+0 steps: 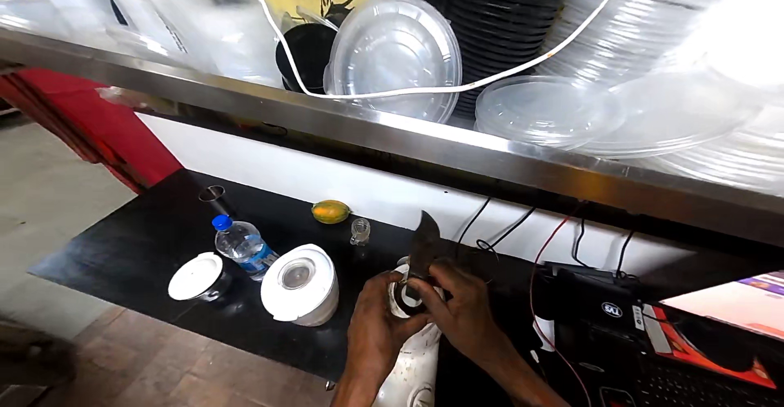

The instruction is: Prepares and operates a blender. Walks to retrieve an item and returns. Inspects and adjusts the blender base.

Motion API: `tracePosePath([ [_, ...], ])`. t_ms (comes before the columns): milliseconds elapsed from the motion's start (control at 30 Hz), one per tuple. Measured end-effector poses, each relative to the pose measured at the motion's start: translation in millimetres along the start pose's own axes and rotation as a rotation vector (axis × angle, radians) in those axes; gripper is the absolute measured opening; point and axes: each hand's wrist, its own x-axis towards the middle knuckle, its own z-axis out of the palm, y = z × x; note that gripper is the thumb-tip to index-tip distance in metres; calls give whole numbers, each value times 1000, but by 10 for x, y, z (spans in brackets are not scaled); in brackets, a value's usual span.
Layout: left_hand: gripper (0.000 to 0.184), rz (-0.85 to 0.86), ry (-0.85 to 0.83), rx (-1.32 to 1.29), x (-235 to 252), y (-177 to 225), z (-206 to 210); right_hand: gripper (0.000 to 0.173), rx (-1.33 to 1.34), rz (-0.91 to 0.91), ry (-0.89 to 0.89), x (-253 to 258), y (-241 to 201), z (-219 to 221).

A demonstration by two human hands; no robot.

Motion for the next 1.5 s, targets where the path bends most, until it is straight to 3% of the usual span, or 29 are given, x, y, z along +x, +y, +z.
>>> tracePosePath([
  [100, 86, -13, -16, 1, -14, -5, -12, 17, 146, 48, 66, 100, -71, -133],
  [167, 87, -12, -16, 0, -7, -9, -10, 21, 215, 70, 85, 138, -122, -196],
  [367, 86, 9, 5, 2, -1, -17, 11, 20, 84, 50, 22, -16, 59, -20],
  [600, 85, 36, 2, 6, -16, -57, 17, 26, 466, 199, 196, 171, -27, -297],
  [767, 77, 162, 60, -38, -73, -122, 5, 29, 629, 370, 320, -71, -8, -361],
  [1000, 67, 176, 103, -44, -74, -150, -150, 28, 587, 415, 452, -609, -29, -491],
  [1367, 96, 116, 81, -95, -314, -214, -156, 30, 628, 547, 497, -1053, 93, -679],
  [1500, 99, 70, 90, -112, -329, -208, -170, 32, 644, 569, 487, -1110, 128, -678],
])
